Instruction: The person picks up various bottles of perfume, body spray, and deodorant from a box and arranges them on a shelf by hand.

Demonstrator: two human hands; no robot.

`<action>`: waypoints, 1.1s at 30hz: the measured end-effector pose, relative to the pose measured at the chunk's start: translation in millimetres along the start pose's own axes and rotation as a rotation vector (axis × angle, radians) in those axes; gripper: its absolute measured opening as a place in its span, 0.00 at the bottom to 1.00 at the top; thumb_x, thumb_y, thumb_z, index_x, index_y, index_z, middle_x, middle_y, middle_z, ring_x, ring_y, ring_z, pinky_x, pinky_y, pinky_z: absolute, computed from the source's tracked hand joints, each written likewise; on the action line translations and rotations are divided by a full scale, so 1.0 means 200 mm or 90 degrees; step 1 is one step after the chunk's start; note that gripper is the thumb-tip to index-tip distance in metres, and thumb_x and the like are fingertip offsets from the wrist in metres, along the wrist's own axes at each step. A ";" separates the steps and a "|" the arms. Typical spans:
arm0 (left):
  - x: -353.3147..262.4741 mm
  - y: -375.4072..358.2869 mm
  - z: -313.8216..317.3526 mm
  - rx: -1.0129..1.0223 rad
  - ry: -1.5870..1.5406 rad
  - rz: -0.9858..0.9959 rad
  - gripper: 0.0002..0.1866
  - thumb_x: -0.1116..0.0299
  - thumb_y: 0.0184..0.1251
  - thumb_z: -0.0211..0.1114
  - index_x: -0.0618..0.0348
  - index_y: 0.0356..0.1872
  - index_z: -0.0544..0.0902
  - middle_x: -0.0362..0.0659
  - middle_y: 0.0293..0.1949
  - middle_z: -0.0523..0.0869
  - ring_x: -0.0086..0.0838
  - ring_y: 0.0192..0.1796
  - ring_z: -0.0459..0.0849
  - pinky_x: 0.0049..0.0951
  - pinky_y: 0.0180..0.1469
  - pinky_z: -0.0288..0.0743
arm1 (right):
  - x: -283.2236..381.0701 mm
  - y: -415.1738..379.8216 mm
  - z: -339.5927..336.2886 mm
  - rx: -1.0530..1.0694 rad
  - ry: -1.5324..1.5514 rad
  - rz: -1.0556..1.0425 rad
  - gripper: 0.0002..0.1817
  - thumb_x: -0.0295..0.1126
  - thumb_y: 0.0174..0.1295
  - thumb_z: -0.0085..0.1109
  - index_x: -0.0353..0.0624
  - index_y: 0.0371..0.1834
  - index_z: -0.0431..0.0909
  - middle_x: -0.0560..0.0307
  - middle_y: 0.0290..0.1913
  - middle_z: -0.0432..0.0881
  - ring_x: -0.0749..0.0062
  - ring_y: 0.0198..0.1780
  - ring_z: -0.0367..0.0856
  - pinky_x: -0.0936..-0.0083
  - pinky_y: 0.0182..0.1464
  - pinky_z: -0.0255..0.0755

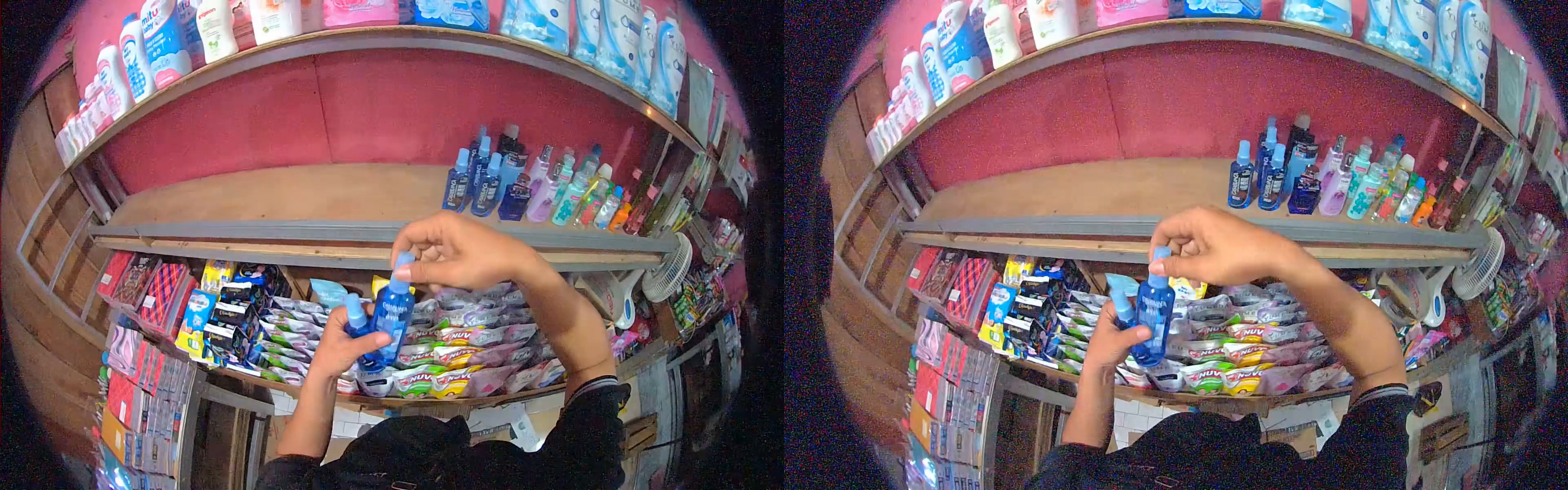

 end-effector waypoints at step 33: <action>0.06 -0.25 -0.14 -0.179 -0.032 0.058 0.15 0.71 0.66 0.64 0.72 0.47 0.76 0.54 0.37 0.86 0.34 0.26 0.84 0.32 0.30 0.82 | 0.25 0.07 -0.73 -0.500 -0.370 -0.057 0.14 0.37 0.63 0.64 0.33 0.36 0.82 0.55 0.23 0.81 0.77 0.26 0.79 0.76 0.29 0.73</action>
Point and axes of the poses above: each hand's wrist, its own y-axis towards the middle knuckle, its own z-axis out of the palm, x = y × z, the point moved 3 cm from there along y, towards the middle knuckle
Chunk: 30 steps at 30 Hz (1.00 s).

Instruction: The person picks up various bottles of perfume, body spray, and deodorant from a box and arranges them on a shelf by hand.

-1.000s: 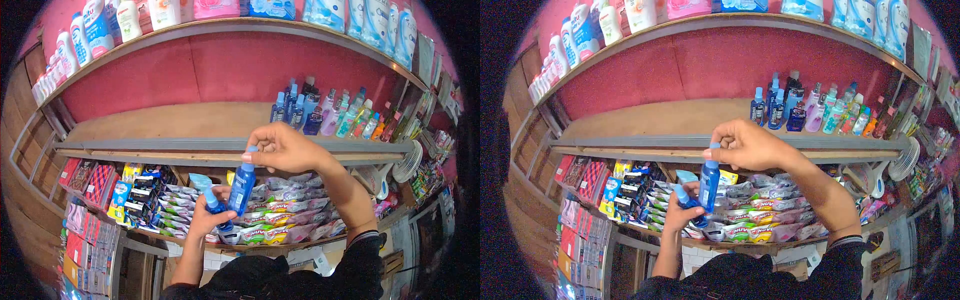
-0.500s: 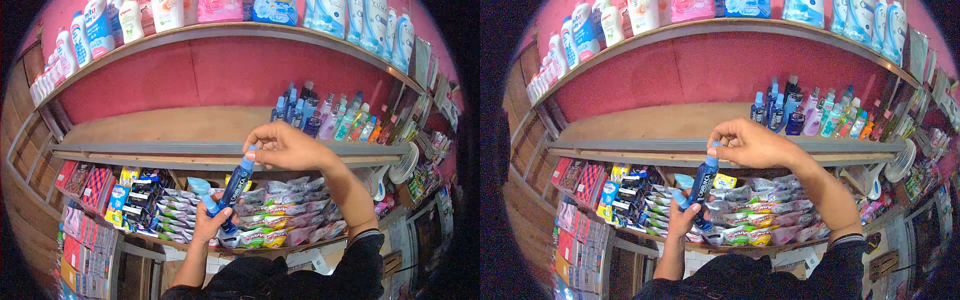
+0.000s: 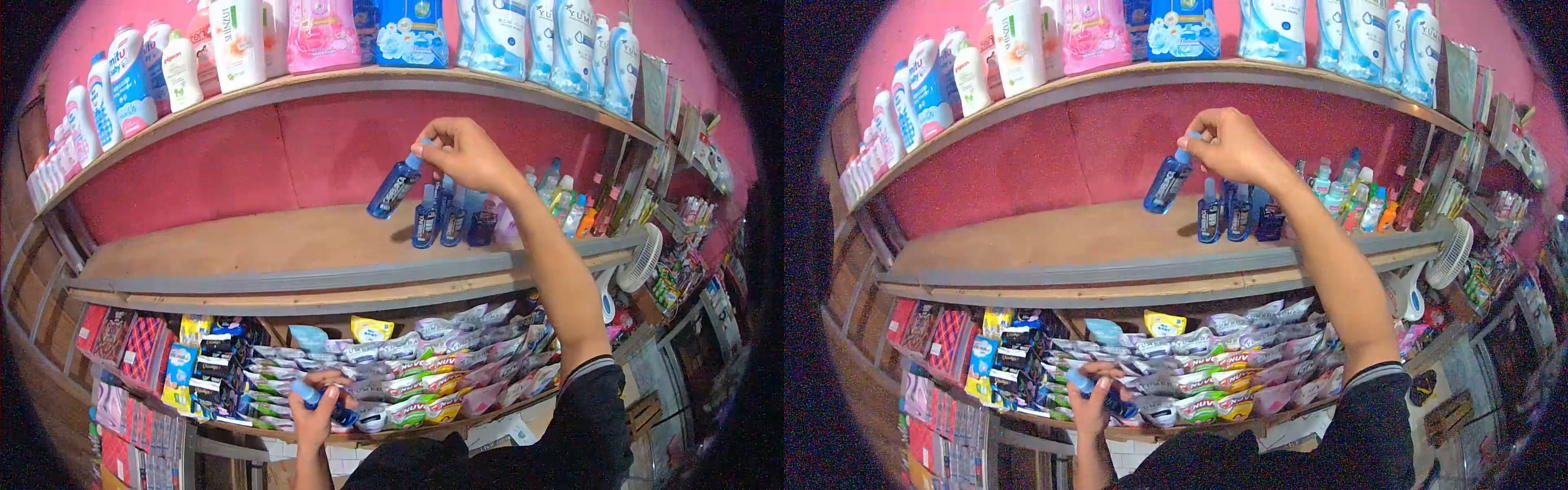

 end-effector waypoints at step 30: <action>0.01 -0.02 -0.11 -0.039 -0.023 -0.024 0.12 0.72 0.66 0.66 0.72 0.44 0.79 0.53 0.35 0.86 0.33 0.28 0.86 0.33 0.33 0.82 | -0.55 0.37 0.29 0.193 -0.530 0.205 0.29 0.48 0.59 0.63 0.27 0.46 0.81 0.28 0.51 0.80 0.40 0.56 0.79 0.57 0.59 0.74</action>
Point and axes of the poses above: each hand's wrist, its own y-axis towards the middle knuckle, its own z-axis out of the palm, x = y × z, the point moved 3 cm from there along y, towards the middle knuckle
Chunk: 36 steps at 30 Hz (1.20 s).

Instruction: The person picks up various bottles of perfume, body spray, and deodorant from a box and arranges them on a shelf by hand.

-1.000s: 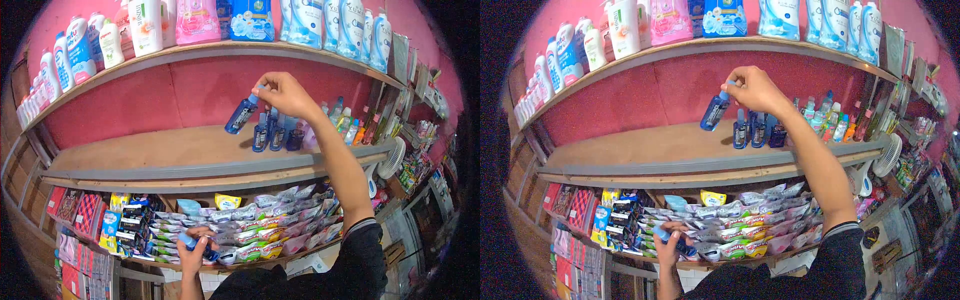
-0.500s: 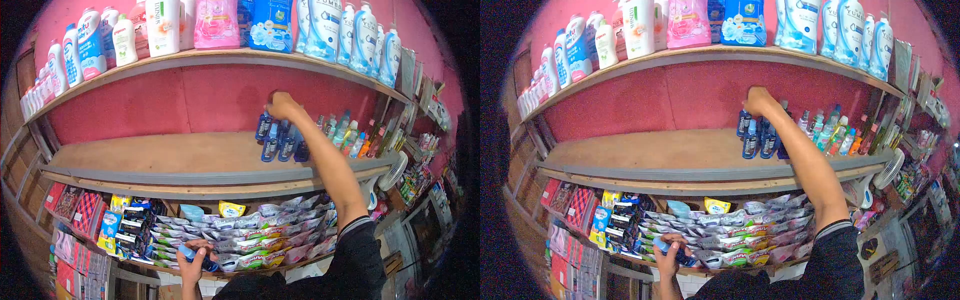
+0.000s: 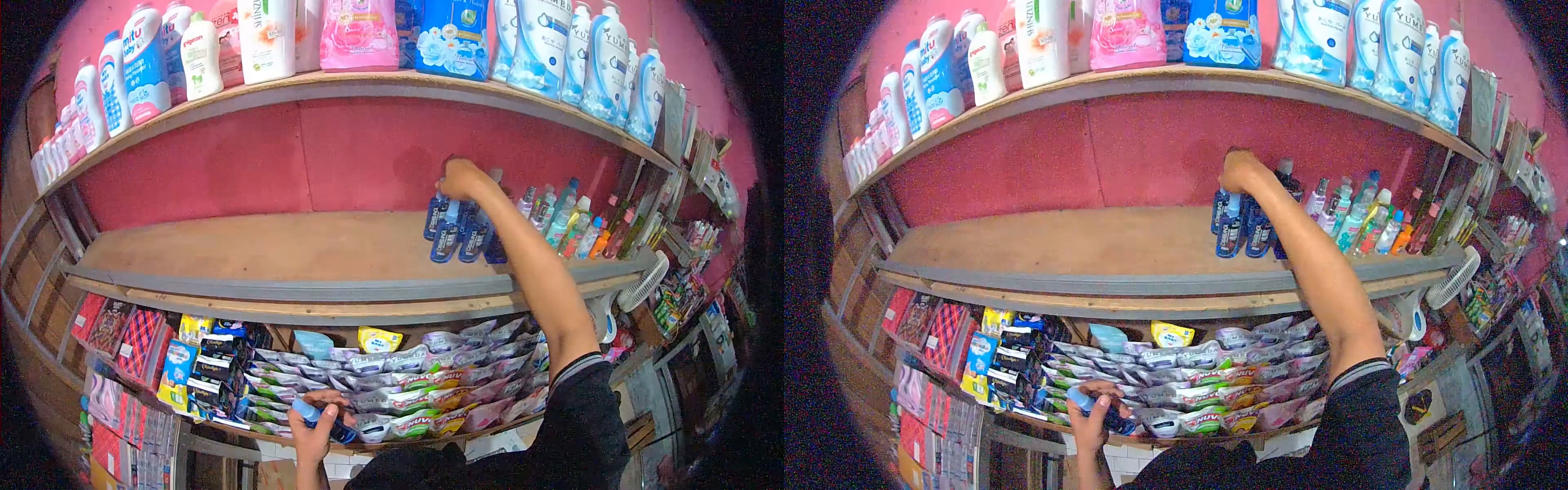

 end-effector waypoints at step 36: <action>-0.26 0.25 0.36 0.222 0.056 -0.112 0.32 0.81 0.61 0.68 0.61 0.66 0.66 0.40 0.34 0.82 0.22 0.36 0.84 0.24 0.38 0.82 | 0.66 -0.87 -0.18 0.338 0.432 -0.501 0.17 0.37 0.66 0.62 0.33 0.48 0.79 0.56 0.33 0.82 0.76 0.37 0.78 0.75 0.37 0.74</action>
Point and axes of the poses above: each hand's wrist, its own y-axis towards the middle knuckle, its own z-axis out of the palm, x = y × z, the point moved 3 cm from there along y, towards the middle knuckle
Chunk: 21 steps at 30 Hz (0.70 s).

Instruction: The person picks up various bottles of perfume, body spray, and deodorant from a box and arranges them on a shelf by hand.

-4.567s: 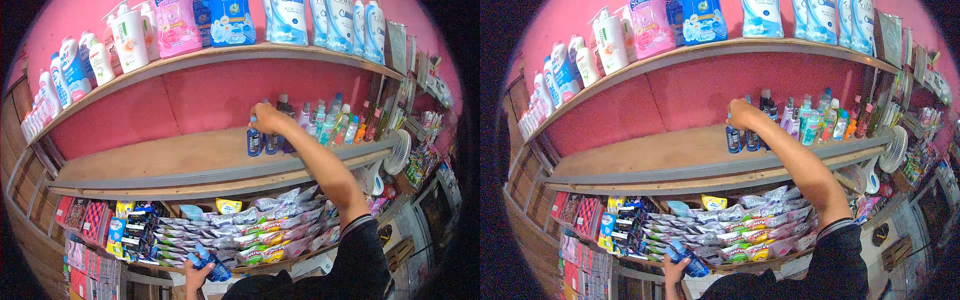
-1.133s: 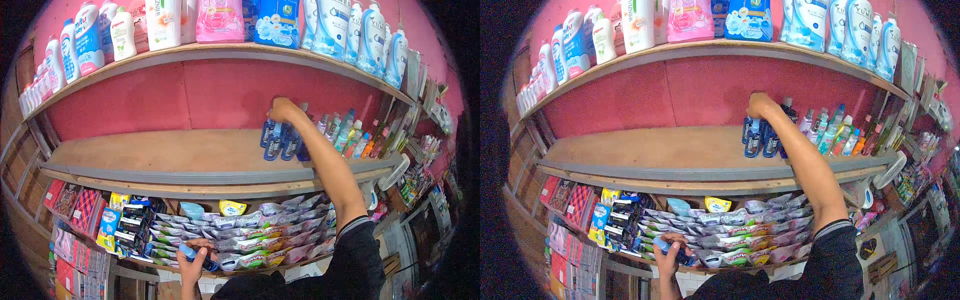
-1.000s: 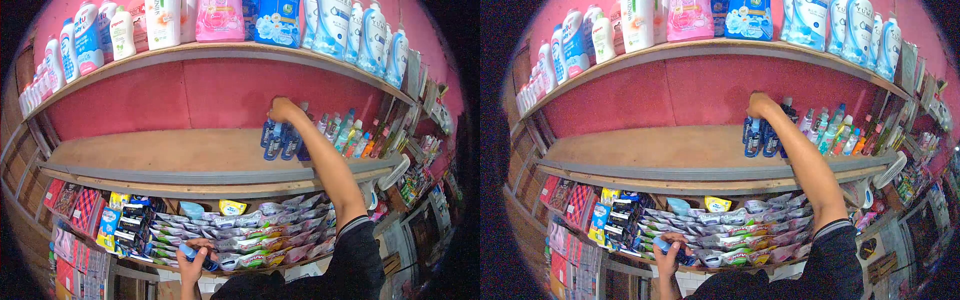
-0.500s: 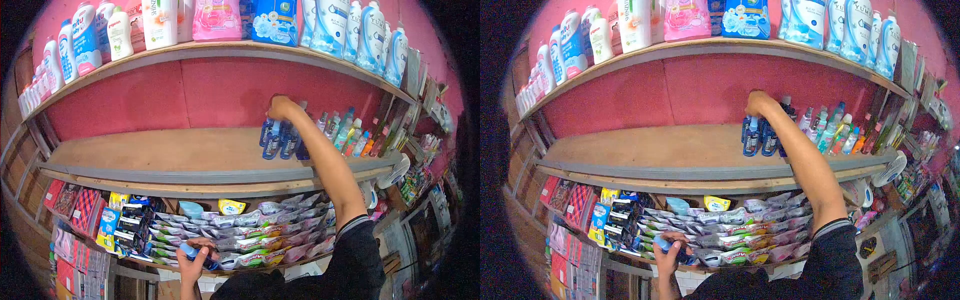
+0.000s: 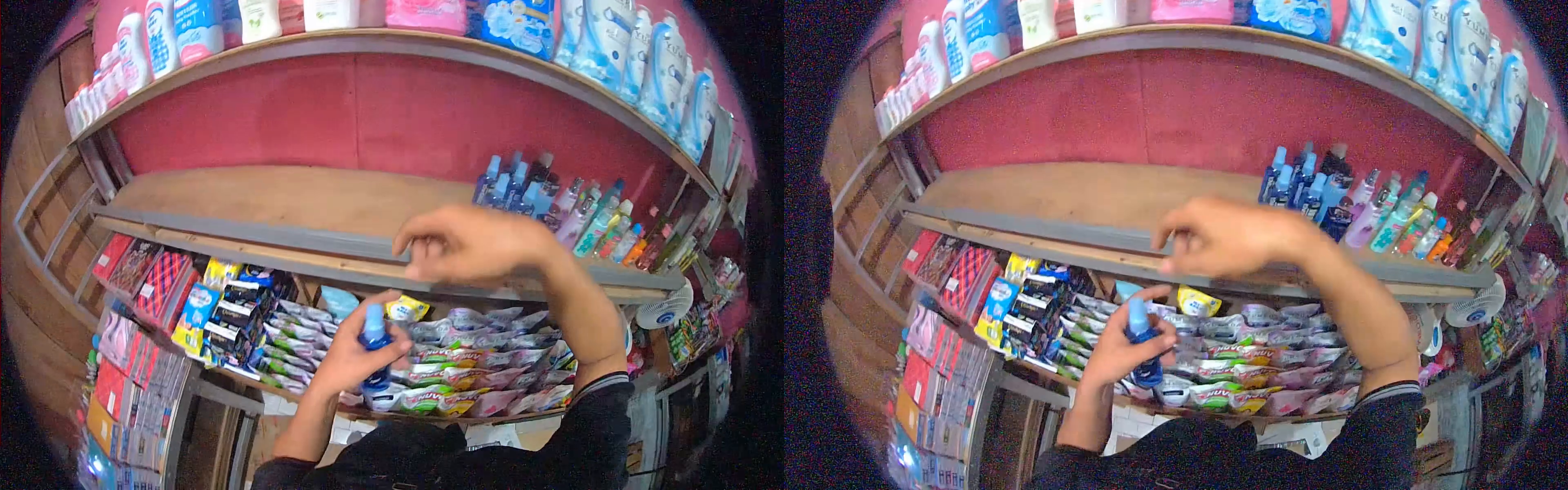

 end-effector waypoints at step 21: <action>0.07 -0.01 -0.02 -0.069 0.078 0.117 0.23 0.76 0.66 0.67 0.68 0.61 0.72 0.42 0.43 0.84 0.22 0.41 0.84 0.24 0.46 0.79 | -0.06 -0.05 0.03 -0.054 0.239 -0.026 0.14 0.34 0.69 0.60 0.35 0.49 0.79 0.63 0.34 0.81 0.85 0.32 0.77 0.82 0.35 0.73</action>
Point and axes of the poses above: each hand's wrist, its own y-axis towards the middle knuckle, its own z-axis out of the palm, x = y × z, the point moved 3 cm from there along y, towards the middle knuckle
